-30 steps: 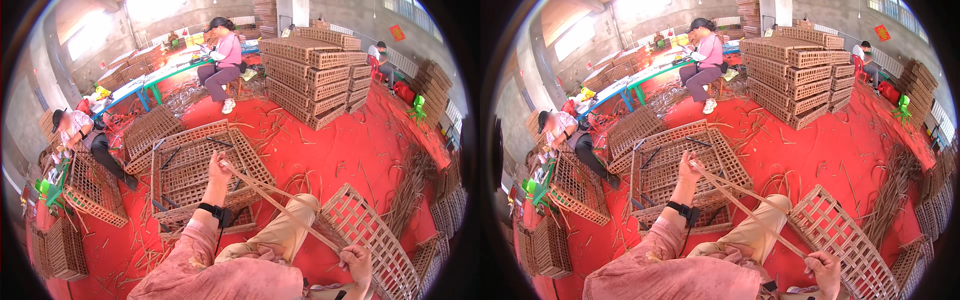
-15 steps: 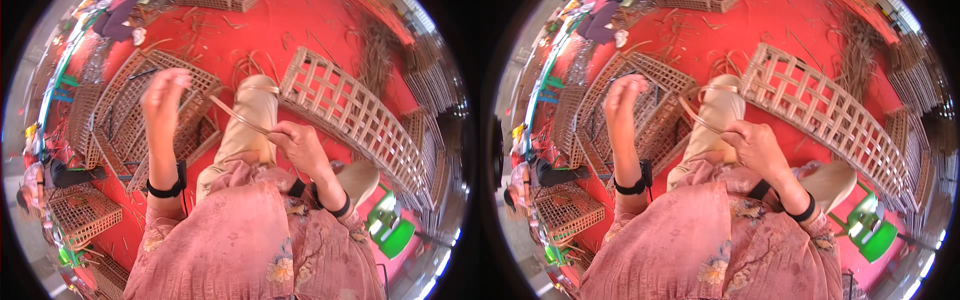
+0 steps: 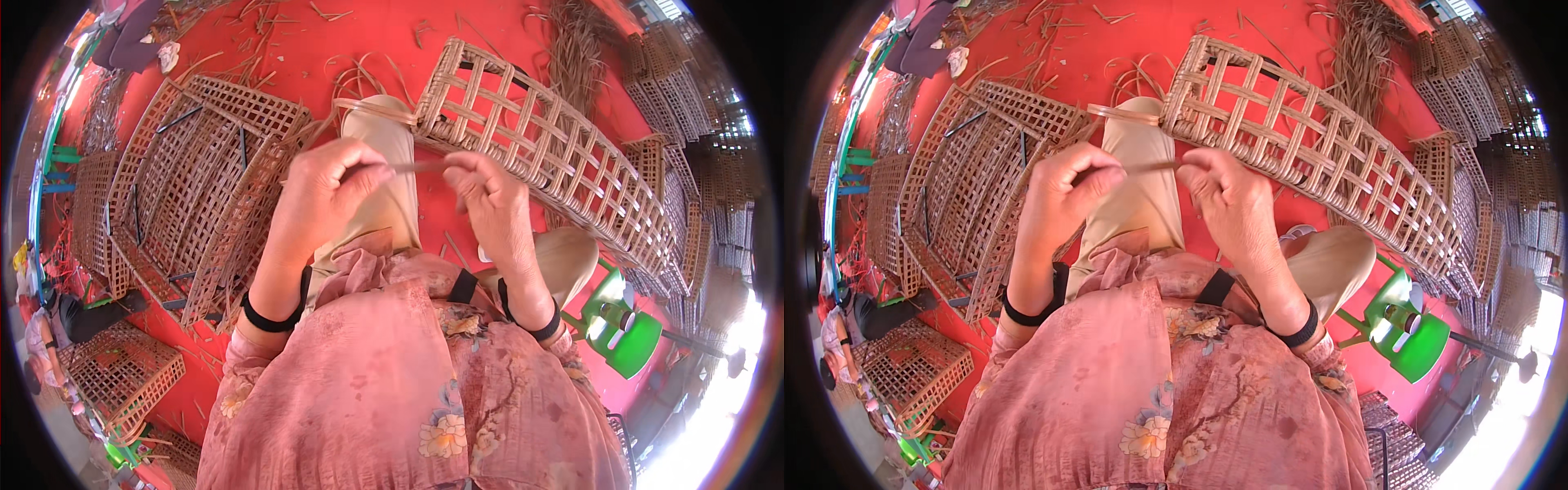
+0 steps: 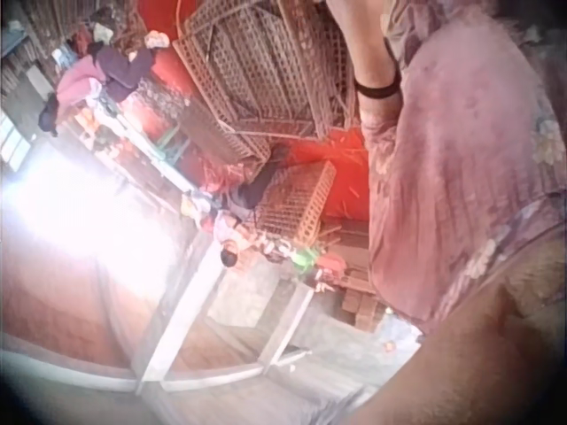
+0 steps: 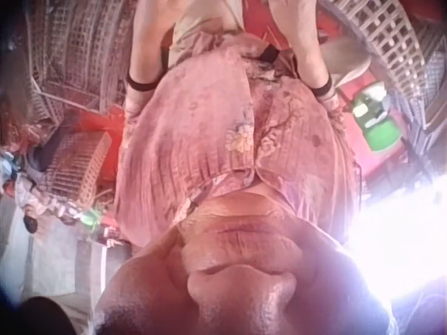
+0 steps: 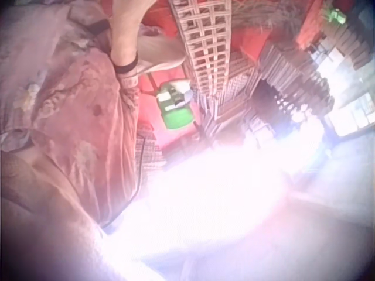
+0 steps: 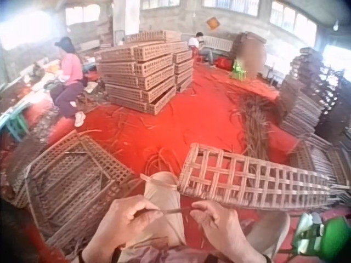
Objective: Weaving thin bamboo strips to construct or repair a woven structure.
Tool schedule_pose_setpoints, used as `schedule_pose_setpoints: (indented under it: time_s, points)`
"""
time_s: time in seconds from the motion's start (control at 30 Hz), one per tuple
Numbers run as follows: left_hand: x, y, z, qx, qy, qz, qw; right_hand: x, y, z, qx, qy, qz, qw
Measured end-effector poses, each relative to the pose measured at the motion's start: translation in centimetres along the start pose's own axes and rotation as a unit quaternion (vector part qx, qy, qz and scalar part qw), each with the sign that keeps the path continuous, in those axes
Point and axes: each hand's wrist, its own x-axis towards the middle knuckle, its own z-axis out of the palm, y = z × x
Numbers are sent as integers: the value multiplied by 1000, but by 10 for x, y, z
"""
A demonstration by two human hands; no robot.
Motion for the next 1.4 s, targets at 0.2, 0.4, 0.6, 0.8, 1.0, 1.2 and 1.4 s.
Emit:
schedule_pose_setpoints:
  time_s: [0.2, 0.4, 0.6, 0.8, 1.0, 1.2, 1.4]
  points:
    - [32, -5, 11, 23, 85, 35, 996, 17, -1, -12, -146, 73, -27, 986]
    - [52, -9, 18, 91, 53, 42, 994, 29, -14, -12, -304, 15, -56, 951]
    - [78, -13, 8, 69, -49, -62, 995, 42, -16, -10, -357, -46, -20, 933]
    - [93, -14, 11, 89, -89, 20, 992, 38, 2, 2, -177, 50, -43, 982]
    - [95, 1, 26, 237, -64, 123, 961, 27, -4, -4, -151, 153, -56, 975]
    - [87, 17, 62, -123, -13, 197, 973, -19, -33, -56, 0, 156, 53, 986]
    - [84, 21, 66, -110, -104, 88, 985, -9, -10, -65, -9, 130, 69, 989]
